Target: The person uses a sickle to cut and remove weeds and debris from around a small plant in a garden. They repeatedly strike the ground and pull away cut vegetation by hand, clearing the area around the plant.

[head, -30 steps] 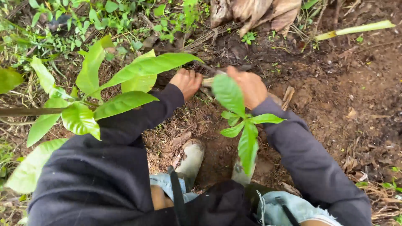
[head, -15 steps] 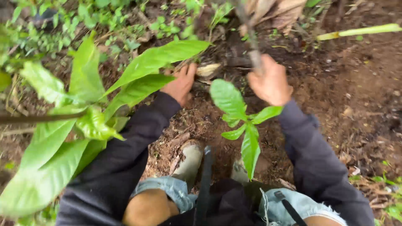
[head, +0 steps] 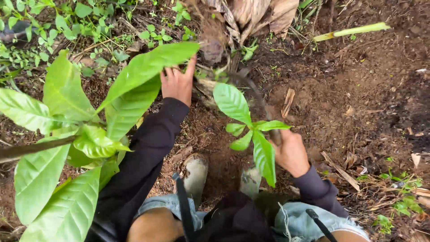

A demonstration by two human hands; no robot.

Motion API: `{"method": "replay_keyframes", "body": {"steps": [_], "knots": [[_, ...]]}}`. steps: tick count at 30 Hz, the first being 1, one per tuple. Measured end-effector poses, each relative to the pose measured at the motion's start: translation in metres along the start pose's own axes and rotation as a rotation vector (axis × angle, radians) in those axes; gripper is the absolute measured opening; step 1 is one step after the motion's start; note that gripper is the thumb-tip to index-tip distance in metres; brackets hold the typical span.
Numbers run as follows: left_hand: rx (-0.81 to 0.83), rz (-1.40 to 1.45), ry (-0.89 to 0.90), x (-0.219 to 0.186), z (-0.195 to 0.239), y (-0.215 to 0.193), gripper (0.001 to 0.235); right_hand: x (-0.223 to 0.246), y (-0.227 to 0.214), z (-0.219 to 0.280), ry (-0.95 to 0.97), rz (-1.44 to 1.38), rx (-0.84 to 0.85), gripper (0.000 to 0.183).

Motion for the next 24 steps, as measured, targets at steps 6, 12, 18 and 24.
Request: {"method": "replay_keyframes", "body": {"steps": [6, 12, 18, 24], "knots": [[-0.004, -0.144, 0.082, -0.017, 0.017, -0.032, 0.121, 0.071, -0.078, -0.054, -0.368, -0.239, -0.433, 0.022], [-0.487, -0.047, 0.281, 0.009, 0.042, 0.004, 0.112, 0.024, -0.015, -0.143, -0.142, 0.032, -0.258, 0.026], [-0.139, -0.128, 0.258, -0.036, 0.018, 0.021, 0.104, 0.008, 0.042, 0.005, -0.002, -0.02, -0.037, 0.031], [-0.094, -0.1, 0.067, -0.036, -0.005, -0.042, 0.122, 0.032, -0.055, 0.007, 0.012, -0.111, -0.414, 0.022]]}}
Point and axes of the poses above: each hand's wrist, its own z-axis away from the middle knuckle, its own y-axis out of the palm, x = y × z, the point moved 4 cm from there along -z, towards the middle knuckle, and after that the axes turned 4 degrees about -y, right-handed, at the moved point
